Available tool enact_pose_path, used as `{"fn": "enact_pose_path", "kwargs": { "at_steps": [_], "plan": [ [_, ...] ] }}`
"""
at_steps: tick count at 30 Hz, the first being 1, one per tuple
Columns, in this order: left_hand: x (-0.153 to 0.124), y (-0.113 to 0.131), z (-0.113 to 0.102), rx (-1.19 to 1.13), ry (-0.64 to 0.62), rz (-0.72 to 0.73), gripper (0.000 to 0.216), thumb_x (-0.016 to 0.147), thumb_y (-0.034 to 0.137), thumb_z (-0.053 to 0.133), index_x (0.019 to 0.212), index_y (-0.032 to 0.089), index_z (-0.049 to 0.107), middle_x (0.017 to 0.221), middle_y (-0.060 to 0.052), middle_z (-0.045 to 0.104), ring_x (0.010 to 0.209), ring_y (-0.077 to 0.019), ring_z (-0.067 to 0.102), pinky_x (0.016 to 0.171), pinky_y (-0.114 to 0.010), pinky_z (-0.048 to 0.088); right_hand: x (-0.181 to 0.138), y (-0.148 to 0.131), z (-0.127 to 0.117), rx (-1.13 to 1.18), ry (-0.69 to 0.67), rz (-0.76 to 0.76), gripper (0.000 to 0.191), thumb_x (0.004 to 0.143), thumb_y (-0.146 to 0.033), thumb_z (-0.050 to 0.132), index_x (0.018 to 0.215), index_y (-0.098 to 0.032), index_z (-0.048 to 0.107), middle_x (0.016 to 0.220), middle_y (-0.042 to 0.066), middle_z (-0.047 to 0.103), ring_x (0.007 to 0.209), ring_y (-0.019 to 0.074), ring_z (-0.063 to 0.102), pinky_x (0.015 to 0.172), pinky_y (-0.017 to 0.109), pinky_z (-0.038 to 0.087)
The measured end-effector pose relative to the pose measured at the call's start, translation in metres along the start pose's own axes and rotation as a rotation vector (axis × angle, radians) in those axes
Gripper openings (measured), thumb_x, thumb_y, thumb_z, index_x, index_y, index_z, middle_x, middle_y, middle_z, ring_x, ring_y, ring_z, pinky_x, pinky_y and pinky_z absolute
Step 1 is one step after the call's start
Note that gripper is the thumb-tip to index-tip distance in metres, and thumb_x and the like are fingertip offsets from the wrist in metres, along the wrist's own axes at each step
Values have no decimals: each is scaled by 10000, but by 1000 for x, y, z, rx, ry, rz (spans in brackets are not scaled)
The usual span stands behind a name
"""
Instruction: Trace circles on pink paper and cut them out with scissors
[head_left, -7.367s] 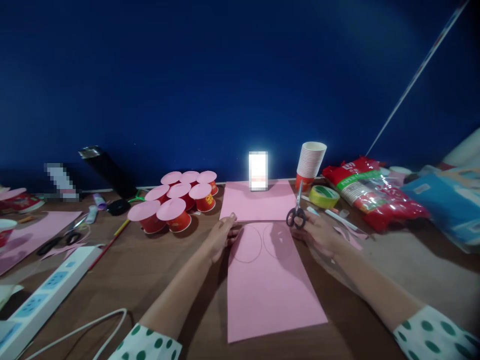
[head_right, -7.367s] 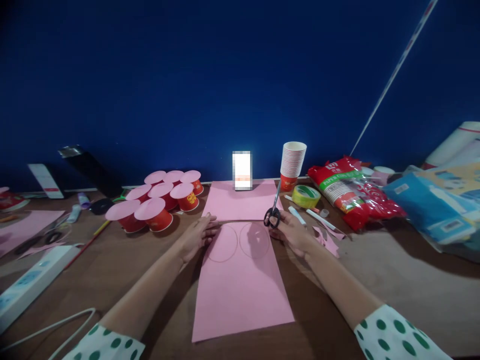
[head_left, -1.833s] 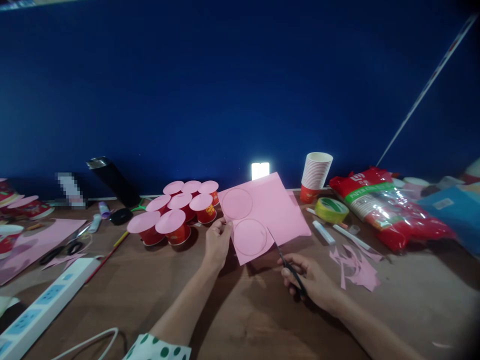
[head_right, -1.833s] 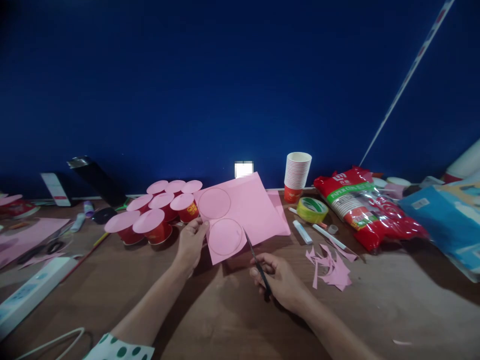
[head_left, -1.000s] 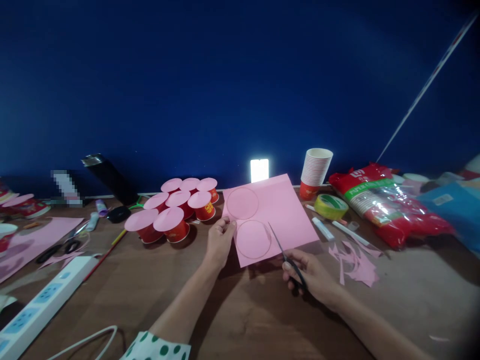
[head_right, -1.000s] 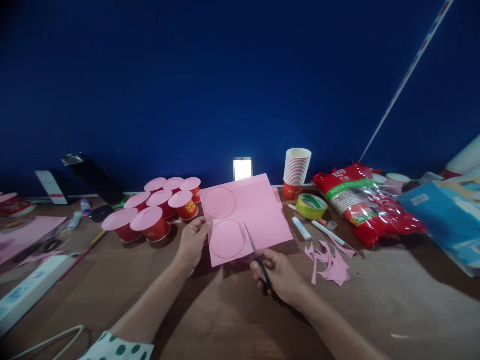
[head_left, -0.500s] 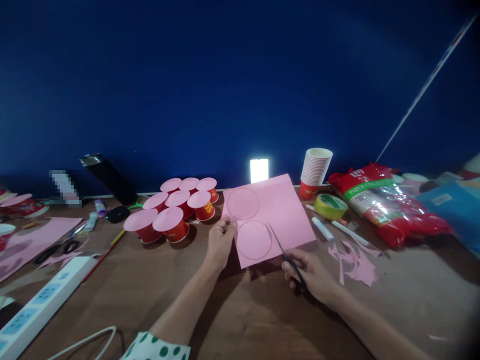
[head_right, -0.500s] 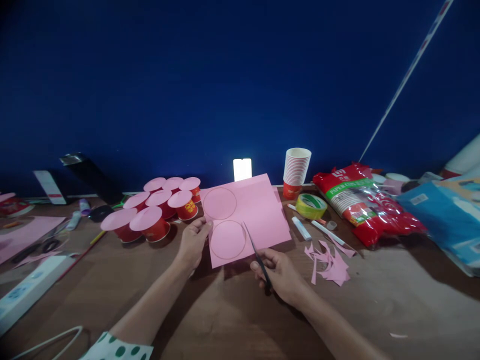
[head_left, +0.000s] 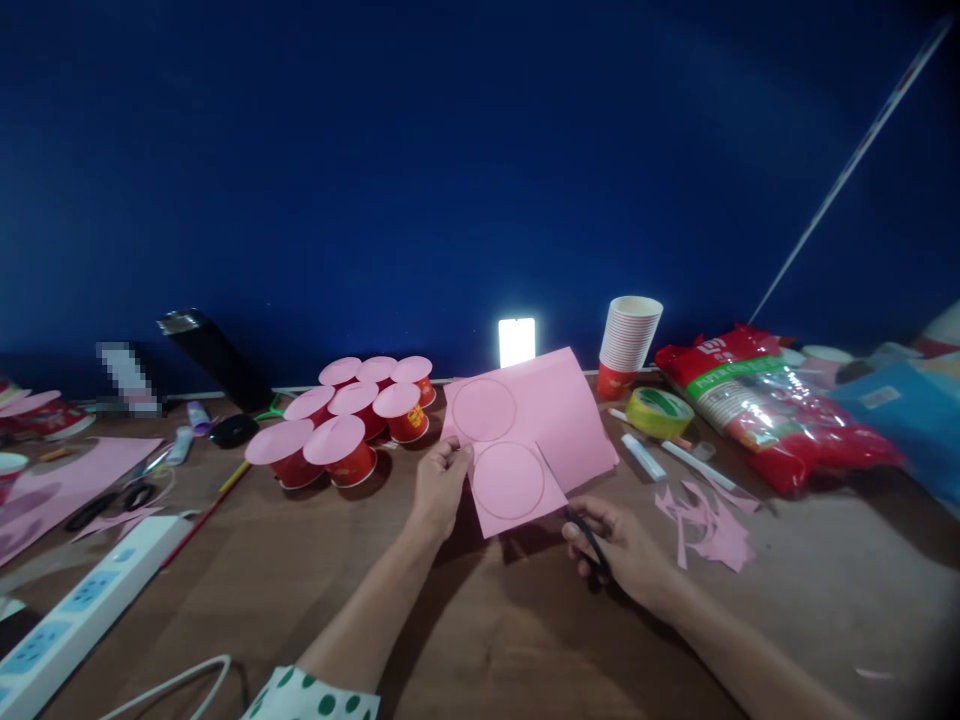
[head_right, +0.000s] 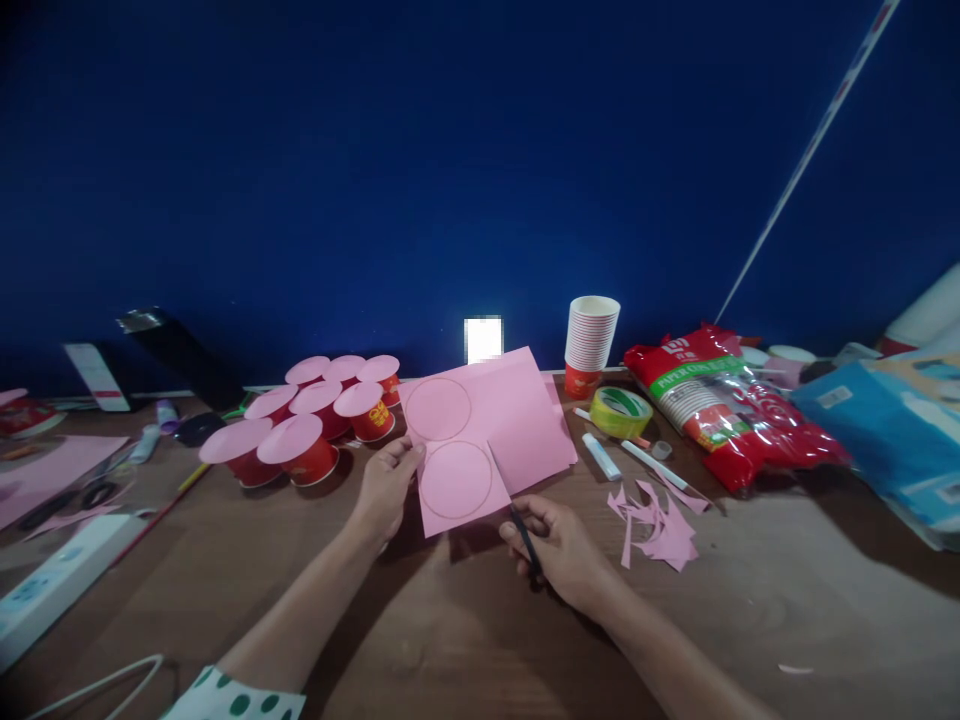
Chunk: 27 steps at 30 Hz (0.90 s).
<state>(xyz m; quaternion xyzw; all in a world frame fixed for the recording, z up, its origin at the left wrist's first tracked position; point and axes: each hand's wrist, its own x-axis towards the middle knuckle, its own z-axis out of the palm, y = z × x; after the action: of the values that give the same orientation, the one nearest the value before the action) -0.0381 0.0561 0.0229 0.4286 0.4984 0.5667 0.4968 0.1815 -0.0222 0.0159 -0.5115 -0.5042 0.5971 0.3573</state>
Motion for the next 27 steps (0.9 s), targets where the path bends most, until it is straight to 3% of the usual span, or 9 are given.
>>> {"fn": "enact_pose_path", "kwargs": {
  "at_steps": [9, 22, 27],
  "plan": [
    [-4, 2, 3, 7, -21, -27, 237, 684, 366, 664, 761, 156, 586, 575, 62, 497, 497, -71, 418, 500, -199, 328, 3, 2, 1, 94, -4, 33, 402, 729, -531, 637, 924, -196, 532, 629, -44, 567, 473, 74, 531, 380, 146, 342],
    [-11, -4, 9, 60, -87, -59, 252, 713, 395, 641, 690, 172, 527, 514, 69, 443, 434, -68, 374, 420, -192, 295, 1, -4, 0, 54, 24, 15, 351, 714, -423, 683, 937, -197, 535, 620, -48, 578, 486, 92, 542, 387, 166, 371],
    [-10, 0, 9, 29, -79, -47, 223, 701, 365, 646, 687, 170, 538, 528, 64, 460, 475, -79, 427, 465, -200, 327, 2, -1, -2, 52, 17, 1, 346, 725, -417, 677, 964, -193, 566, 623, -42, 572, 482, 88, 533, 387, 164, 361]
  ]
}}
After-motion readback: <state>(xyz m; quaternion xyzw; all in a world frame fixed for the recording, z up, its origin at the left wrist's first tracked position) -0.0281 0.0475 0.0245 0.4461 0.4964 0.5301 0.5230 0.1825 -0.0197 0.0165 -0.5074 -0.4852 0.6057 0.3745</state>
